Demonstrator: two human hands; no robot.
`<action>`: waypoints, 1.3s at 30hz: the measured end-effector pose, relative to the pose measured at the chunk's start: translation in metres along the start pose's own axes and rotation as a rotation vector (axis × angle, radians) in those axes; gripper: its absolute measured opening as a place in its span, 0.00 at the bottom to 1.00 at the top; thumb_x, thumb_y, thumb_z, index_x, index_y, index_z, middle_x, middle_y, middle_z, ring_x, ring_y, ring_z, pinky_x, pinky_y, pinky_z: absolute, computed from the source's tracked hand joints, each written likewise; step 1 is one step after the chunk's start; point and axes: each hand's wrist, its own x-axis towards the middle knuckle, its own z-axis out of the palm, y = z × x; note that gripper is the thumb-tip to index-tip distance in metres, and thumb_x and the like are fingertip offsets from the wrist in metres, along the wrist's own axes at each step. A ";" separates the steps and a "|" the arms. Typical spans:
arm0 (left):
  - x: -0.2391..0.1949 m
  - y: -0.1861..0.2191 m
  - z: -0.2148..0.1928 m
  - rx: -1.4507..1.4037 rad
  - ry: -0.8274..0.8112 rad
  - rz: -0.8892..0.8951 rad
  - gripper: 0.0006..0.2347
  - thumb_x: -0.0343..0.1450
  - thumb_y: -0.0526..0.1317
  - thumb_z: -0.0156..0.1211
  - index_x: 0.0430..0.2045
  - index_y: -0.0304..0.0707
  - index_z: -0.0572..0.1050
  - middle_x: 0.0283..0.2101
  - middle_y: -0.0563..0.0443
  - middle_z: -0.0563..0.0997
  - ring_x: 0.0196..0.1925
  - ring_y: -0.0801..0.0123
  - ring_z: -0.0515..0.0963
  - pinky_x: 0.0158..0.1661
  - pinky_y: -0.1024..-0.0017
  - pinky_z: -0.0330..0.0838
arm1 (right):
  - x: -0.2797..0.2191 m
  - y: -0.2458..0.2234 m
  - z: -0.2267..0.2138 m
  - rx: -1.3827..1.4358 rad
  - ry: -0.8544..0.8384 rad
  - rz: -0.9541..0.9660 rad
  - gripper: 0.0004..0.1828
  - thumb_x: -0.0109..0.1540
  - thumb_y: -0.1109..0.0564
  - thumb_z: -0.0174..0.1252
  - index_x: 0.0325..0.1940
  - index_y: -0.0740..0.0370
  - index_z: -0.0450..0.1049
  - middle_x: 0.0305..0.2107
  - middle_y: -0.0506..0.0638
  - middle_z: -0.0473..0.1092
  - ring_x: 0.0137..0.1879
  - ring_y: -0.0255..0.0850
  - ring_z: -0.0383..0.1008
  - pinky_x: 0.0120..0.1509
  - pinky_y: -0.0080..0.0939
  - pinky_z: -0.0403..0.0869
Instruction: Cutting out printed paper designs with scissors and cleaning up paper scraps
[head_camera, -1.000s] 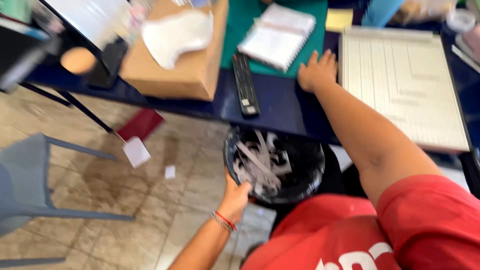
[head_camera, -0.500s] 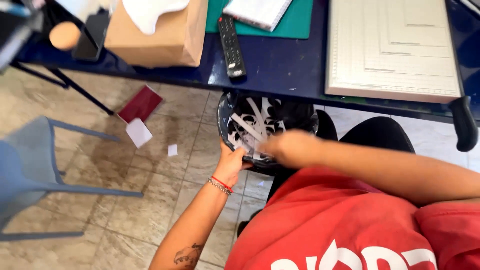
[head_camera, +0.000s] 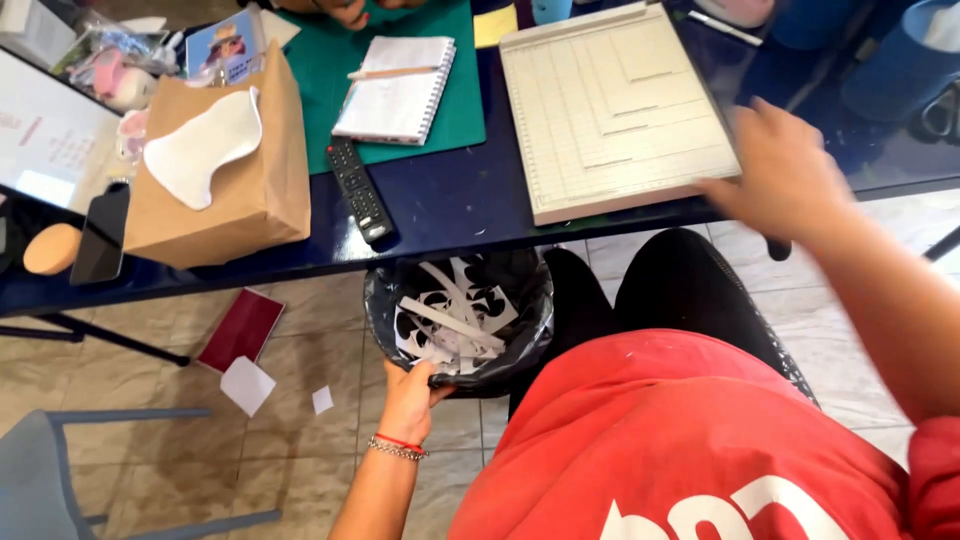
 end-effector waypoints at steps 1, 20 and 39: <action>-0.001 0.002 0.001 -0.009 0.002 0.010 0.24 0.65 0.32 0.51 0.58 0.49 0.61 0.58 0.48 0.76 0.54 0.57 0.79 0.42 0.53 0.81 | 0.004 0.024 0.001 -0.026 -0.140 0.136 0.47 0.57 0.39 0.63 0.73 0.65 0.58 0.65 0.67 0.60 0.68 0.67 0.61 0.64 0.68 0.65; 0.020 -0.013 -0.003 0.012 0.058 0.007 0.24 0.64 0.30 0.48 0.56 0.50 0.62 0.57 0.47 0.76 0.53 0.57 0.79 0.38 0.55 0.81 | 0.104 0.133 0.103 1.198 -0.534 0.576 0.32 0.74 0.36 0.50 0.47 0.74 0.70 0.34 0.65 0.76 0.19 0.33 0.53 0.20 0.33 0.57; 0.020 -0.016 -0.007 0.017 0.057 0.009 0.23 0.65 0.30 0.46 0.57 0.47 0.59 0.59 0.46 0.73 0.53 0.54 0.77 0.42 0.50 0.82 | 0.096 0.117 0.093 1.269 -0.609 0.539 0.27 0.73 0.40 0.44 0.63 0.64 0.69 0.44 0.49 0.78 0.24 0.17 0.56 0.24 0.13 0.63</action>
